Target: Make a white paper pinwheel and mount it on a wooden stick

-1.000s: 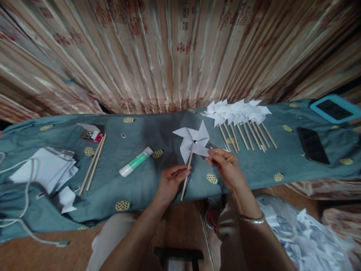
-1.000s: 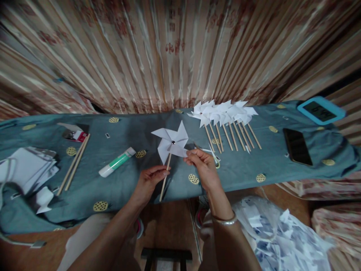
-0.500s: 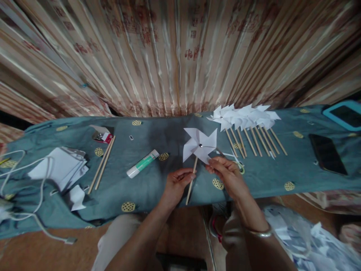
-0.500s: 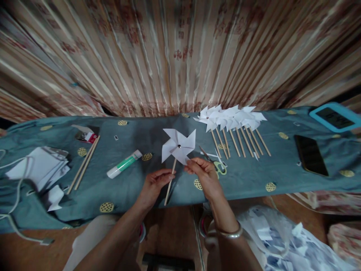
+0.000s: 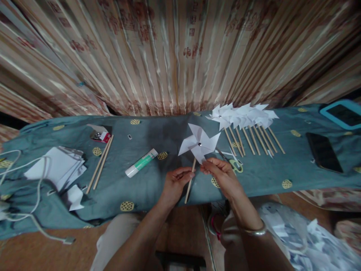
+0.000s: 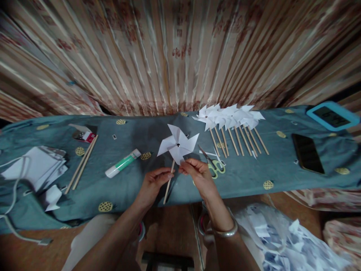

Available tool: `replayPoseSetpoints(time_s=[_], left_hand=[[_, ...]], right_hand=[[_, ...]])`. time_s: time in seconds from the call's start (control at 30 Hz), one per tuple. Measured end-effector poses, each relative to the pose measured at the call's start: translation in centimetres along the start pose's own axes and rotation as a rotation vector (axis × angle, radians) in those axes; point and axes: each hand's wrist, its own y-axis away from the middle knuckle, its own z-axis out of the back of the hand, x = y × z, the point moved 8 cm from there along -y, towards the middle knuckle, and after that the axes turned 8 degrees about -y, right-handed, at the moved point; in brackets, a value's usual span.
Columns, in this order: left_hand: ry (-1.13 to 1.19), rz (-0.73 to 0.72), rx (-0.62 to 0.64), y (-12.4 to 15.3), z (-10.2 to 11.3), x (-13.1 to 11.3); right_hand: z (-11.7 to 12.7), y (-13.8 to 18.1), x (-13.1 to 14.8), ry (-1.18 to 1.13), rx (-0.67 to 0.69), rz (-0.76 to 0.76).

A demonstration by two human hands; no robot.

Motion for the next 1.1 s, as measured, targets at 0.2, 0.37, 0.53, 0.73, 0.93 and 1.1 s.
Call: replayPoseSetpoints(time_s=[0.2, 0.37, 0.53, 0.73, 0.93, 1.1], left_hand=[[0.002, 0.002, 0.022, 0.0, -0.1, -0.1], [0.0, -0.002, 0.048, 0.1, -0.4, -0.3], [0.047, -0.005, 0.029, -0.1, -0.2, -0.2], [0.025, -0.001, 0.027, -0.1, -0.2, 0.0], [0.015, 0.008, 0.018, -0.1, -0.1, 0.3], [0.008, 0.021, 0.052, 0.0, -0.4, 0.6]], right_hand=[[-0.5, 0.1, 0.2, 0.062, 0.043, 0.031], [-1.1, 0.0, -0.1, 0.075, 0.08, 0.031], [-1.6, 0.1, -0.6, 0.09, 0.117, 0.034], [-1.0, 0.0, -0.5, 0.157, 0.108, 0.029], [0.5, -0.2, 0.9, 0.179, 0.048, 0.089], [3.4, -0.6, 2.5, 0.131, -0.158, 0.192]])
